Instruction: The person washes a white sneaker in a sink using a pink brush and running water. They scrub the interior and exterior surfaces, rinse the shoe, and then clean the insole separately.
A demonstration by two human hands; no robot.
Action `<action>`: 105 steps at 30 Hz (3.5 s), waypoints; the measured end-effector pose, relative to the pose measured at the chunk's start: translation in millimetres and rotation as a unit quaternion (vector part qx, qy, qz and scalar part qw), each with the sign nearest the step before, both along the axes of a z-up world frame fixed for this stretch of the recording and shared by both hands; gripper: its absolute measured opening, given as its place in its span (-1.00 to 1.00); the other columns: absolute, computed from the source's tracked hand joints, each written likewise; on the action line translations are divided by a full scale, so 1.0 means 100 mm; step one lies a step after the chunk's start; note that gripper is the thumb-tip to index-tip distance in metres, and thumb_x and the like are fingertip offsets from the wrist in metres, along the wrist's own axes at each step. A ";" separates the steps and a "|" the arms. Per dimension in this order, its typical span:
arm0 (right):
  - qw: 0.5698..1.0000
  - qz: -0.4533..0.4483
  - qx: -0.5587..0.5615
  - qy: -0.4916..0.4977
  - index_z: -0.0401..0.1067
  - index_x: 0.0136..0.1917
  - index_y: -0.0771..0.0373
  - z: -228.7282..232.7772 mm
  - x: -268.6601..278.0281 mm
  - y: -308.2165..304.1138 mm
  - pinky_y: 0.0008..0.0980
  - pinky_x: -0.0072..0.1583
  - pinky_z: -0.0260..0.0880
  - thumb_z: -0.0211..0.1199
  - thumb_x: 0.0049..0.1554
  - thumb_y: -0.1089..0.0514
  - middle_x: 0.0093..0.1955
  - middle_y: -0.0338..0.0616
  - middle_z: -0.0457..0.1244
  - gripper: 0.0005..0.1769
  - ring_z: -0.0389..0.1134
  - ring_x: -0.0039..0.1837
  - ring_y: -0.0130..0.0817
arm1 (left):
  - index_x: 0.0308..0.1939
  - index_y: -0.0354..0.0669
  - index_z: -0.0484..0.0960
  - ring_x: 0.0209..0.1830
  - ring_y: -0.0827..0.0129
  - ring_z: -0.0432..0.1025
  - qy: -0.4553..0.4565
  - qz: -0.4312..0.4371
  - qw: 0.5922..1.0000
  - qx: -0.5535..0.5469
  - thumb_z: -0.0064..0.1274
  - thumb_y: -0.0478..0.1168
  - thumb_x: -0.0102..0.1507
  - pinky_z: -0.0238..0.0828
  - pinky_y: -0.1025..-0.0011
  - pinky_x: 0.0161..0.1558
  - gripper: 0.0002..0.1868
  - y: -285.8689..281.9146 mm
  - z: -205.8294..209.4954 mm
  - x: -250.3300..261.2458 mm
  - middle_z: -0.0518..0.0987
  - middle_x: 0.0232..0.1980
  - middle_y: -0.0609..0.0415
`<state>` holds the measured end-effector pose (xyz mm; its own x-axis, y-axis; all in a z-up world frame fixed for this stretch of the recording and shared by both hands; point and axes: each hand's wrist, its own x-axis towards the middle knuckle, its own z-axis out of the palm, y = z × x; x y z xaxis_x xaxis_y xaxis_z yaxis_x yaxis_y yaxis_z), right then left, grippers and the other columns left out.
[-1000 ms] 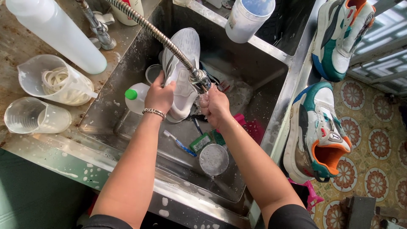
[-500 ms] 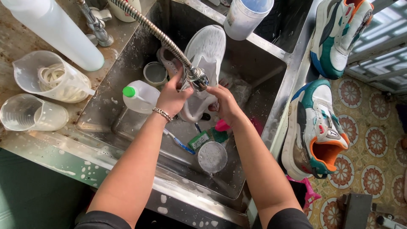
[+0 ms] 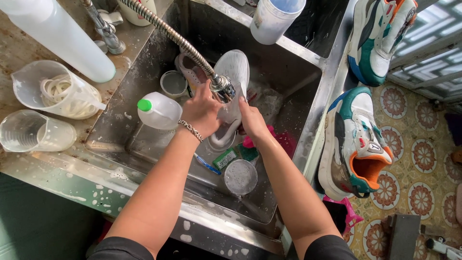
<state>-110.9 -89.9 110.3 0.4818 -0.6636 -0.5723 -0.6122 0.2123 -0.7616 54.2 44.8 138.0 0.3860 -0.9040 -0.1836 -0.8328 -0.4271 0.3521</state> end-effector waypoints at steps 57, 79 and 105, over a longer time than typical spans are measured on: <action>0.783 0.268 -0.526 0.198 0.81 -0.02 -0.13 -0.09 -0.11 0.24 0.05 0.05 0.70 0.76 0.09 -0.45 0.16 -0.26 0.27 -0.54 0.59 0.07 0.06 | 0.47 -0.54 0.80 0.86 -0.25 0.37 0.260 0.344 0.878 -0.210 -0.06 -0.05 0.74 0.46 -0.25 0.73 -0.43 -0.10 -0.26 0.15 0.32 1.00 -0.07; 0.969 0.009 -0.234 -0.077 0.64 0.09 0.44 -1.23 -0.09 0.00 0.34 0.56 0.42 0.37 0.44 -0.04 0.50 0.22 0.18 -0.58 0.33 0.53 0.64 | 0.96 0.35 0.01 1.10 -0.37 -0.28 0.361 0.313 0.871 -0.116 0.28 -0.10 0.55 0.29 -0.29 0.85 0.01 -0.12 -0.67 -0.26 -0.56 1.06 -0.41; 0.976 0.040 0.142 -0.157 0.62 0.39 0.24 0.01 -1.28 1.24 -0.24 0.05 0.52 0.48 0.54 -0.23 0.01 -0.05 0.40 -0.50 0.46 0.02 -0.25 | 0.69 -0.33 0.63 0.08 0.14 0.76 0.571 0.336 0.713 -0.230 0.56 -0.45 0.31 0.93 0.12 0.04 -0.16 1.03 -0.22 -0.64 0.84 0.14 -0.21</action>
<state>-238.8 34.0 111.0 0.7072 -0.4525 -0.5432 -0.3805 0.4040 -0.8319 -10.1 147.4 116.3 0.5964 -0.6516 -0.4689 0.4469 -0.2157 0.8682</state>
